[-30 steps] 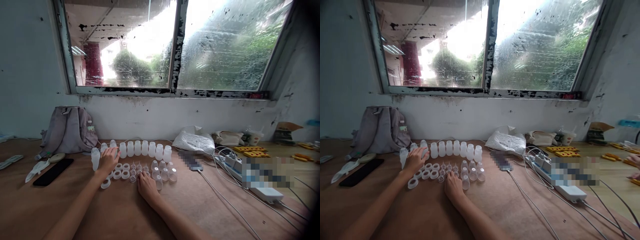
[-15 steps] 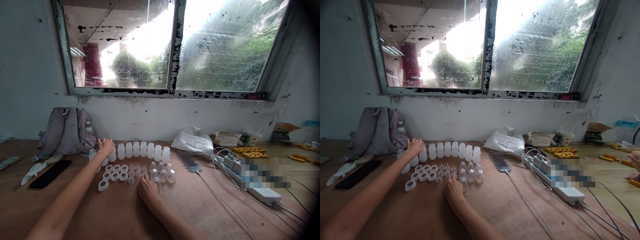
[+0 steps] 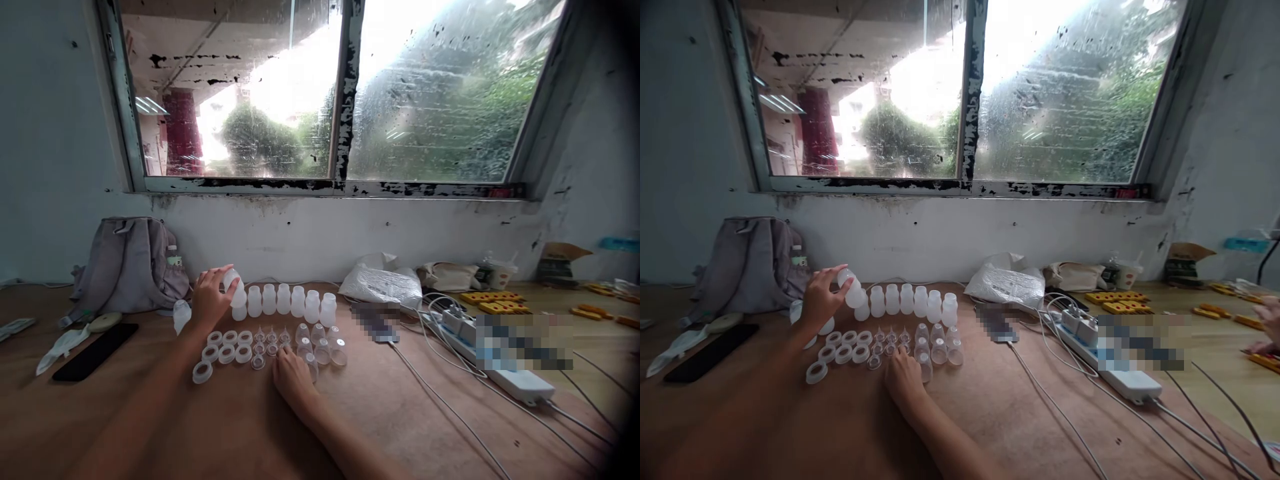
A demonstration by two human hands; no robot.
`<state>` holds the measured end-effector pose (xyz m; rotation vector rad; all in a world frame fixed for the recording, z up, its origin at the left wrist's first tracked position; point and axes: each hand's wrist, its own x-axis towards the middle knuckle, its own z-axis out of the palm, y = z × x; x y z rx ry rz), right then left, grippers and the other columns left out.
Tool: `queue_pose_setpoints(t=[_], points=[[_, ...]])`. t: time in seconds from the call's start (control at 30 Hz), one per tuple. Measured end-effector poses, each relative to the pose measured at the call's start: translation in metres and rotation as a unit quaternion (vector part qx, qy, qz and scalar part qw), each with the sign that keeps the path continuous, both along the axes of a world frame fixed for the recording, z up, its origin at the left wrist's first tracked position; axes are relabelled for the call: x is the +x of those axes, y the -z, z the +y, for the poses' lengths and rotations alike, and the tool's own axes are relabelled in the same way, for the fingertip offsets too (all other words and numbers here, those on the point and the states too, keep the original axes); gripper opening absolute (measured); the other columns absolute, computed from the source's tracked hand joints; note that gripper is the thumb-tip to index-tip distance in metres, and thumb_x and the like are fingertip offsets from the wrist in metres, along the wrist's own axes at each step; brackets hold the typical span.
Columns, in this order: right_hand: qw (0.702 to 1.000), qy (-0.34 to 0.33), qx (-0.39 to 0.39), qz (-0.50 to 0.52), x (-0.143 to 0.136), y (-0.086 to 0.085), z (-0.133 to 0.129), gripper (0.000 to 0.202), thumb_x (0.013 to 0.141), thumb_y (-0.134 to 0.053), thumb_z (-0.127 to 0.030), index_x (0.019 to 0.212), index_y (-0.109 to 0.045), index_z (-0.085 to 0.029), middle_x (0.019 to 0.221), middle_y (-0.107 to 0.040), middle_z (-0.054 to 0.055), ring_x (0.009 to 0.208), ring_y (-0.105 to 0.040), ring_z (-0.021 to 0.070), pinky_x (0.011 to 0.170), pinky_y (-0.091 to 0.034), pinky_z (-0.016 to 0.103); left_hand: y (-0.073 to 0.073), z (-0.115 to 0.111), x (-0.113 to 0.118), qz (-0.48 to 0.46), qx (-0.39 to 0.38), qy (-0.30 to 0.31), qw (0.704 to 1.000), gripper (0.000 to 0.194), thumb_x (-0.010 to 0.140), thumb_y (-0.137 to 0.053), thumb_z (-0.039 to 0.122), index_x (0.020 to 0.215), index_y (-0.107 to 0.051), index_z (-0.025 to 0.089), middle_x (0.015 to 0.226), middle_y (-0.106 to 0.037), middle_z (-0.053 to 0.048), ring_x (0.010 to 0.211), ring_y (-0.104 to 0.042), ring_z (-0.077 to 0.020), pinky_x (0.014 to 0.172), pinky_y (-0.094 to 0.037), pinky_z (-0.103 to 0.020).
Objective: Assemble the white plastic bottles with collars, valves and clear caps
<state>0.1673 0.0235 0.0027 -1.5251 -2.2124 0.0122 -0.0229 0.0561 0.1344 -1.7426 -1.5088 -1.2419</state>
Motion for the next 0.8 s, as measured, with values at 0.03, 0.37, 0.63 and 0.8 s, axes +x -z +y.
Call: queue_pose_setpoints(t=[0.03,0.37,0.63,0.8], points=[[0.999,-0.009,0.016,0.038,0.0,-0.003,-0.001,0.02,0.084,-0.037,-0.018,0.083,-0.057,-0.015,0.088,-0.059,0.009,0.07,-0.061,0.0173,0.058,-0.043,0.024,0.003,-0.01,0.008,-0.03,0.02,0.034,0.999,0.034,0.081,-0.042,0.038,0.108,-0.053,0.02,0.101,-0.058,-0.006,0.095,-0.05,-0.0224,0.088,-0.036,-0.034],[0.918,-0.149,0.09,0.357,0.0,-0.018,-0.01,0.025,0.089,-0.025,-0.023,0.096,-0.048,-0.018,0.087,-0.059,0.005,0.079,-0.056,0.0132,0.073,-0.044,0.023,0.127,-0.052,0.089,-0.355,-0.057,0.262,0.895,0.034,0.082,-0.04,0.043,0.108,-0.037,0.023,0.105,-0.05,-0.008,0.099,-0.051,-0.0195,0.083,-0.045,-0.034],[0.913,-0.122,0.101,0.376,0.008,-0.031,-0.012,0.028,0.089,-0.024,-0.028,0.089,-0.05,-0.018,0.08,-0.059,0.004,0.072,-0.055,0.0132,0.067,-0.042,0.022,0.137,-0.06,0.093,-0.322,-0.2,0.384,0.842,0.04,0.08,-0.042,0.044,0.113,-0.037,0.022,0.108,-0.053,-0.008,0.1,-0.051,-0.0216,0.088,-0.041,-0.036],[0.935,-0.159,0.117,0.293,0.024,-0.046,-0.01,0.027,0.085,-0.035,-0.036,0.084,-0.054,-0.017,0.068,-0.056,0.002,0.058,-0.05,0.0123,0.057,-0.036,0.022,0.128,-0.061,0.097,-0.31,-0.289,0.446,0.788,0.04,0.073,-0.054,0.037,0.107,-0.044,0.018,0.098,-0.058,-0.006,0.09,-0.054,-0.0218,0.079,-0.043,-0.033]])
